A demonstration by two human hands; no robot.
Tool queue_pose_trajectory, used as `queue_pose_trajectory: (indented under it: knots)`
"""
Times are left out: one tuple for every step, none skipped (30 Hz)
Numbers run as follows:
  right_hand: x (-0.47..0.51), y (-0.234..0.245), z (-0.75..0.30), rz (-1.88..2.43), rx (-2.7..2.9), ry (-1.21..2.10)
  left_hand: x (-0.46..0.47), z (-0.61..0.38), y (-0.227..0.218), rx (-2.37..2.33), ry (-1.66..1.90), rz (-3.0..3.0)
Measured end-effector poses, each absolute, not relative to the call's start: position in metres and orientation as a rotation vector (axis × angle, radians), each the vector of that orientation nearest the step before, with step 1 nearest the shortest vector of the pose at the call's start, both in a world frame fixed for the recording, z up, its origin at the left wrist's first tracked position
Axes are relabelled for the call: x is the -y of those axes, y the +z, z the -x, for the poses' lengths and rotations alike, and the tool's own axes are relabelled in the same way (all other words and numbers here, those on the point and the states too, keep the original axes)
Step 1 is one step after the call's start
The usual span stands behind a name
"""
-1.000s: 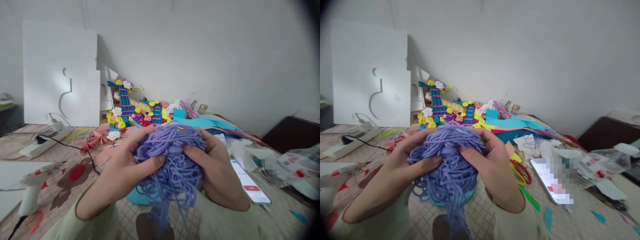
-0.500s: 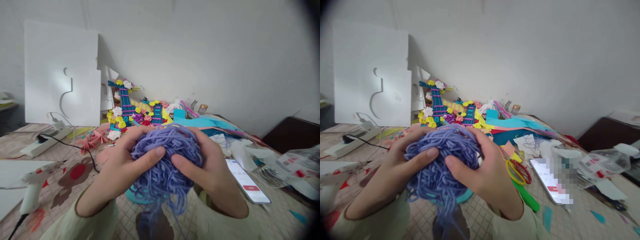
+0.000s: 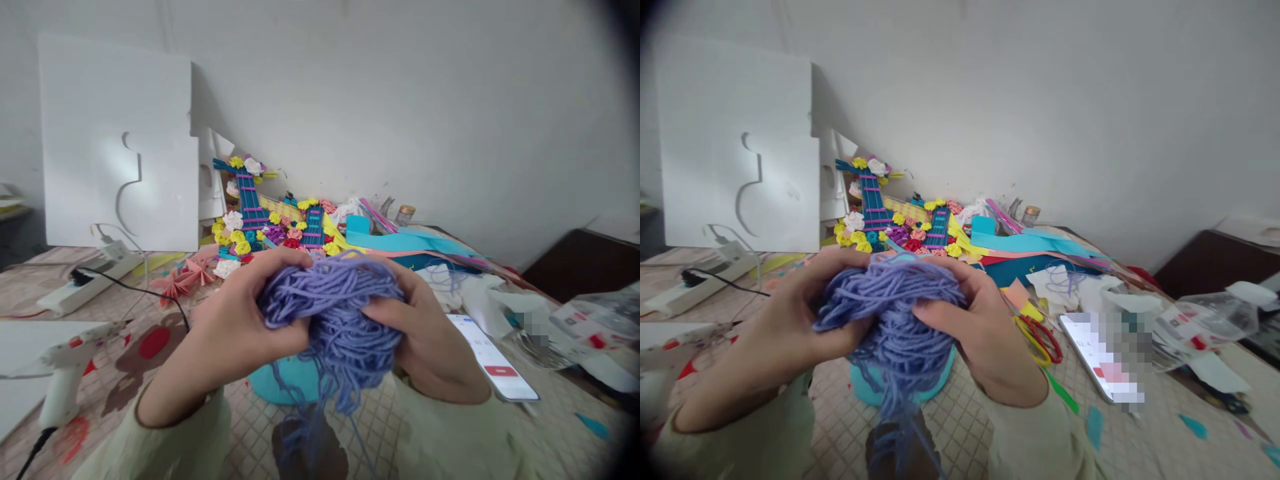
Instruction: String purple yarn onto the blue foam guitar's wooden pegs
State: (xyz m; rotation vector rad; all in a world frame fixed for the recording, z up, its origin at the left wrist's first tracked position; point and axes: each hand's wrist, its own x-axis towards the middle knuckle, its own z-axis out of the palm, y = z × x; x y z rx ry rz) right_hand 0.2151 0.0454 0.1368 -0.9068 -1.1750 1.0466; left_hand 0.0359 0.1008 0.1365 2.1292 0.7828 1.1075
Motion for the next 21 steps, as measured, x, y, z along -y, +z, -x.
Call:
queue_pose_trajectory:
  knots:
    - [-0.046,0.137,-0.214,0.884,1.158,1.098,-0.102,-0.036,0.137,-0.748,1.124,-2.133]
    - [-0.047,0.137,-0.212,0.873,1.151,1.119,-0.102,-0.037,0.137,-0.724,1.145,-2.129]
    - [-0.047,0.137,-0.212,0.872,1.148,1.095,-0.103,-0.038,0.139,-0.707,1.18,-2.119]
    - [-0.046,0.136,-0.211,0.883,1.146,1.027,-0.103,-0.039,0.141,-0.695,1.222,-2.107]
    - [-0.046,0.136,-0.211,0.908,1.152,0.926,-0.102,-0.04,0.143,-0.684,1.265,-2.094]
    - [-0.045,0.135,-0.211,0.944,1.16,0.798,-0.1,-0.04,0.145,-0.669,1.311,-2.081]
    - [-0.045,0.134,-0.211,0.983,1.171,0.659,-0.098,-0.039,0.148,-0.648,1.371,-2.072]
    - [-0.044,0.134,-0.211,1.021,1.188,0.525,-0.095,-0.038,0.149,-0.623,1.449,-2.077]
    - [-0.044,0.133,-0.211,1.058,1.207,0.402,-0.092,-0.037,0.15,-0.6,1.521,-2.106]
    - [-0.043,0.133,-0.21,1.095,1.227,0.297,-0.088,-0.037,0.151,-0.586,1.571,-2.159]
    - [-0.043,0.133,-0.209,1.124,1.245,0.208,-0.085,-0.037,0.15,-0.582,1.59,-2.23]
    - [-0.043,0.133,-0.207,1.145,1.259,0.141,-0.081,-0.038,0.149,-0.592,1.573,-2.304]
    - [-0.043,0.133,-0.206,1.16,1.267,0.096,-0.079,-0.04,0.147,-0.606,1.53,-2.367]
    - [-0.042,0.133,-0.204,1.165,1.267,0.07,-0.077,-0.043,0.146,-0.622,1.476,-2.405]
    - [-0.042,0.133,-0.203,1.161,1.26,0.059,-0.076,-0.046,0.144,-0.64,1.43,-2.419]
    - [-0.041,0.133,-0.202,1.148,1.254,0.063,-0.075,-0.05,0.143,-0.658,1.404,-2.417]
    - [-0.041,0.133,-0.202,1.132,1.247,0.081,-0.075,-0.052,0.142,-0.677,1.378,-2.412]
    - [-0.041,0.132,-0.202,1.112,1.239,0.115,-0.076,-0.055,0.141,-0.695,1.346,-2.41]
    - [-0.04,0.131,-0.202,1.089,1.231,0.164,-0.077,-0.056,0.141,-0.708,1.314,-2.412]
    - [-0.041,0.13,-0.202,1.068,1.219,0.231,-0.078,-0.057,0.141,-0.718,1.292,-2.416]
    - [-0.041,0.129,-0.203,1.048,1.205,0.311,-0.079,-0.057,0.141,-0.712,1.287,-2.419]
